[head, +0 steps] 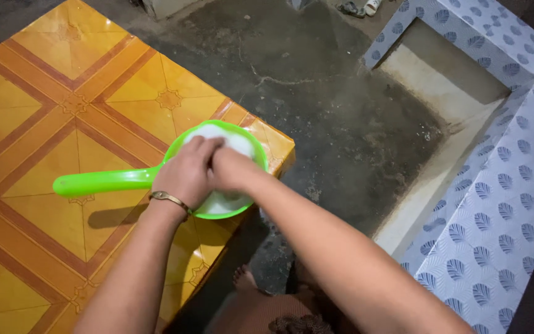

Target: The person wipes a patterned tiled surface with a white cloth, then rinses the cloth in a green scoop filled with water and wrings it out. The person continues wiping the same surface after rinsing.

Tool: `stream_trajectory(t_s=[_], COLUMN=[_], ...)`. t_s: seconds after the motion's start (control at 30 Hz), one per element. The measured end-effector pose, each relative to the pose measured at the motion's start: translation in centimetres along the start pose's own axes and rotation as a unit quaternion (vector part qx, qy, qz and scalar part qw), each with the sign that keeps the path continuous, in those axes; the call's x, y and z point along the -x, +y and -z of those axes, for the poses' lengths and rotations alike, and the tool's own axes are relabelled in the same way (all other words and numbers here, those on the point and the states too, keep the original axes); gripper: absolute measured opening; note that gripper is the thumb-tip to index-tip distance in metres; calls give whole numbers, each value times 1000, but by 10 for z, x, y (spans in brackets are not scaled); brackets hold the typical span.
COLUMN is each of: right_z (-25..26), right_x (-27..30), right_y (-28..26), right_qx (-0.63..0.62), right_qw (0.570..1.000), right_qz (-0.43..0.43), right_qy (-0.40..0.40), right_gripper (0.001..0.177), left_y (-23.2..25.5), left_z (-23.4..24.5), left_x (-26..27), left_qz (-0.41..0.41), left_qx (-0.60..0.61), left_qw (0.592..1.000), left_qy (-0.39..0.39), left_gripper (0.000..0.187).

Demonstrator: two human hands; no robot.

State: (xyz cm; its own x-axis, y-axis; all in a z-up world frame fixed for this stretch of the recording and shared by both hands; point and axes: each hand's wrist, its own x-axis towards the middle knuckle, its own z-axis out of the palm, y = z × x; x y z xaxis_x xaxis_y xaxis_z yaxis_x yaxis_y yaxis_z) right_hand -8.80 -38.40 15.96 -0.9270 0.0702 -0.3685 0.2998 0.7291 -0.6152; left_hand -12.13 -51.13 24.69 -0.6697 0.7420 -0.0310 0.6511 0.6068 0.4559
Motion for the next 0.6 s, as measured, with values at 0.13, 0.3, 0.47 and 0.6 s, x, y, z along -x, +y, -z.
stream_trajectory(t_s=[0.13,0.3,0.47,0.6], right_z=[22,38,39,34], right_x=[10,16,26,31], right_y=[2,23,33,35], right_qx=[-132,-314,-404,-467], right_qw=[977,900,840,784], right_qz=[106,106,180,200], right_qy=[126,284,312,358], right_gripper=[43,18,21,21], left_y=[-10,-19,-8,-16], left_z=[-9,-11,4,-9], left_x=[3,2,2,-3], left_qz=[-11,-71,-78,-82], left_qx=[45,84,154,113], left_qw=[998,992,985,988], left_qy=[50,66,25,64], left_gripper=[58,73,84,86])
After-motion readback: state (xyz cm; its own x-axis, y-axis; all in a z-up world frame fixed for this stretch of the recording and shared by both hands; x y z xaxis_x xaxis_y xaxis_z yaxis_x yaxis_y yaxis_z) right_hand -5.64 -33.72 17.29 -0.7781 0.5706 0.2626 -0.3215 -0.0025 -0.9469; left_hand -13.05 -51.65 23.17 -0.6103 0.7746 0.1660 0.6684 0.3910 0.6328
